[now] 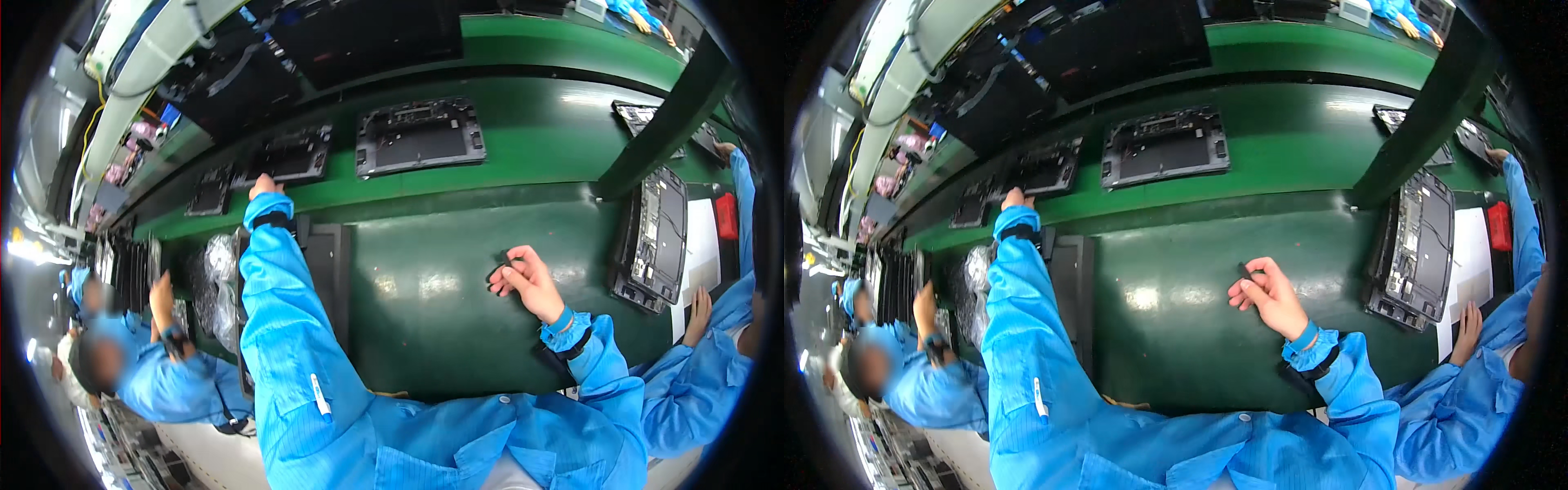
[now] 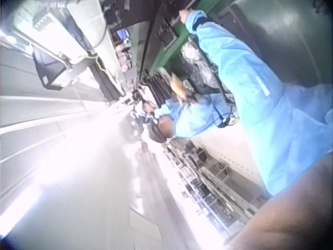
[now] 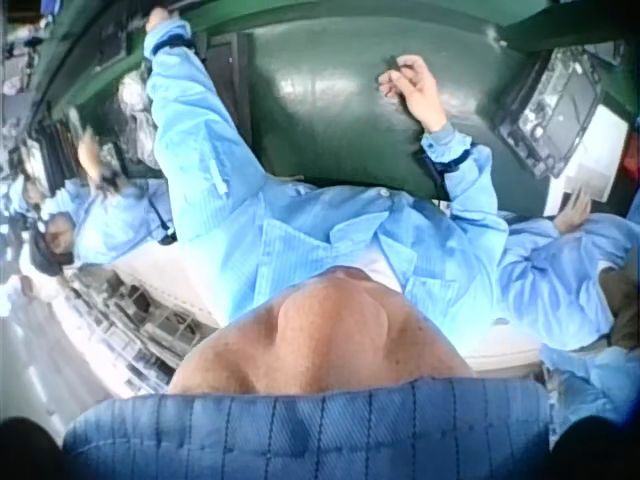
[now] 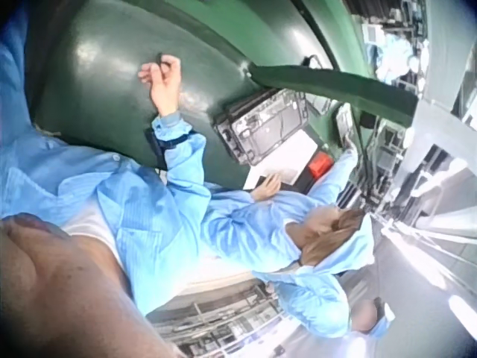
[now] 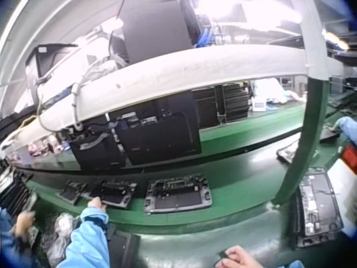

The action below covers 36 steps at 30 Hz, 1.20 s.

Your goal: The recorder is assembling an electronic device, specifically installing components and using tweezers on a tablet or screen assembly.

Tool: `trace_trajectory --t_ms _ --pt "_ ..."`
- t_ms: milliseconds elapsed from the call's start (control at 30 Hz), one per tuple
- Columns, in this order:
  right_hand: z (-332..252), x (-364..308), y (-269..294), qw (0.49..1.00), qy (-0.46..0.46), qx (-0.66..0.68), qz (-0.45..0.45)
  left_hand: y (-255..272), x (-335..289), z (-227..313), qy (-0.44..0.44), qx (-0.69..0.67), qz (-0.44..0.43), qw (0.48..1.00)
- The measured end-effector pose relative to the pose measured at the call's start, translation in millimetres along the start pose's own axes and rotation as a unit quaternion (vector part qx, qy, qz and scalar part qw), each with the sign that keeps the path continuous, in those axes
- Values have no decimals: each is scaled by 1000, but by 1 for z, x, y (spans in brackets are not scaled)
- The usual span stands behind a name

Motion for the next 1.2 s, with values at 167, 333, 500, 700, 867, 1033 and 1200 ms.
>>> trace_trajectory --t_ms 167,333,500,700,867,1033,1200 --pt "4 0 5 999 9 3 -36 -13 17 50 159 -56 60 984" --pt "2 -2 7 999 8 20 -40 -14 -53 176 19 -238 -282 929" --pt "3 2 2 998 9 11 -67 -70 -7 162 0 -164 -222 961" --pt "4 1 9 998 6 42 -36 -47 -51 202 155 -480 -110 857" --pt "-11 -24 28 994 84 47 60 -17 -60 209 13 -615 -122 779" --pt "-53 -66 49 987 70 -76 123 0 -87 216 -235 -575 -238 747" --pt "-63 -80 30 917 184 -345 84 -8 -183 263 -318 -437 -410 735"
Point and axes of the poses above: each hand's wrist, its own x-axis towards the middle knuckle, its own y-axis out of the back of the hand, z = x × y, the point moved 3 cm from there along x, towards the middle knuckle, and after that the axes turned 7 degrees about -x, right-handed, at the moved point
